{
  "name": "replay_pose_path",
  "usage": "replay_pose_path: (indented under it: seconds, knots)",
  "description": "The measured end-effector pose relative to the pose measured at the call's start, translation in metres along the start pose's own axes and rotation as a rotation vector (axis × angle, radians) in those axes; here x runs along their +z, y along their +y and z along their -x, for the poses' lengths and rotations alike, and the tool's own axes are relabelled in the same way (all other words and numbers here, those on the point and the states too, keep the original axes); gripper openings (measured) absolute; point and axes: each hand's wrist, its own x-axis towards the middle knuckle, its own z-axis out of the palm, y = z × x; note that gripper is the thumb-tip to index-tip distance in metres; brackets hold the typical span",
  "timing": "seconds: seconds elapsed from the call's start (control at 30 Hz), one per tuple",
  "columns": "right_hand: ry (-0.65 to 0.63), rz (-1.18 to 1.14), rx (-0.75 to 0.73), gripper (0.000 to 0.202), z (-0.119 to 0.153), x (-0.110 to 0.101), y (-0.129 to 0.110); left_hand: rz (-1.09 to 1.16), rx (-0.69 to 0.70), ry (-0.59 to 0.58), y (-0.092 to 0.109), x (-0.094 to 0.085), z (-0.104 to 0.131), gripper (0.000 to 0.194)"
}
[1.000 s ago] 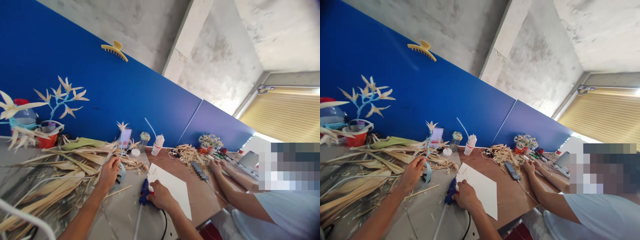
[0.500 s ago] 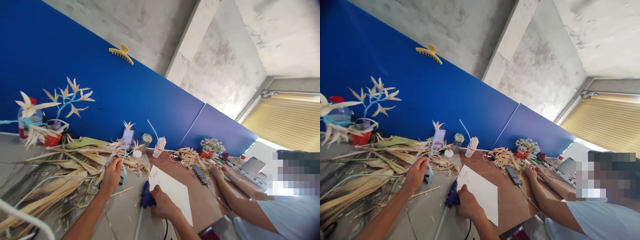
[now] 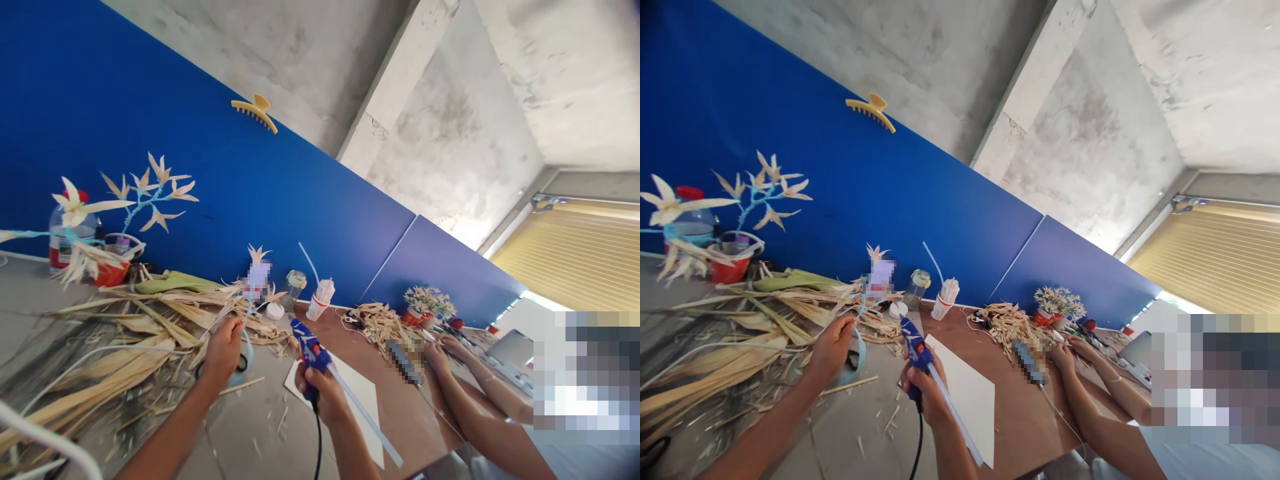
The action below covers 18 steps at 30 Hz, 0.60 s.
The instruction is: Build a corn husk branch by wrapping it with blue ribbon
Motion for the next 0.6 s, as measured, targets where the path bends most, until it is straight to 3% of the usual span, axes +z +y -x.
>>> replay_pose_path:
  seconds: [0.13, 0.27, 0.6]
  knots:
    - [0.02, 0.06, -0.043, 0.055, -0.019, 0.032, 0.014, -0.046, 0.026, 0.013, -0.005, 0.0, -0.001, 0.023]
    - [0.071, 0.131, -0.107, 0.06, -0.033, 0.051, 0.029, -0.09, 0.084, 0.038, -0.011, -0.001, -0.001, 0.023]
    - [0.081, 0.281, -0.021, 0.051, -0.042, 0.054, 0.062, -0.208, 0.163, 0.054, -0.019, -0.004, 0.001, 0.029]
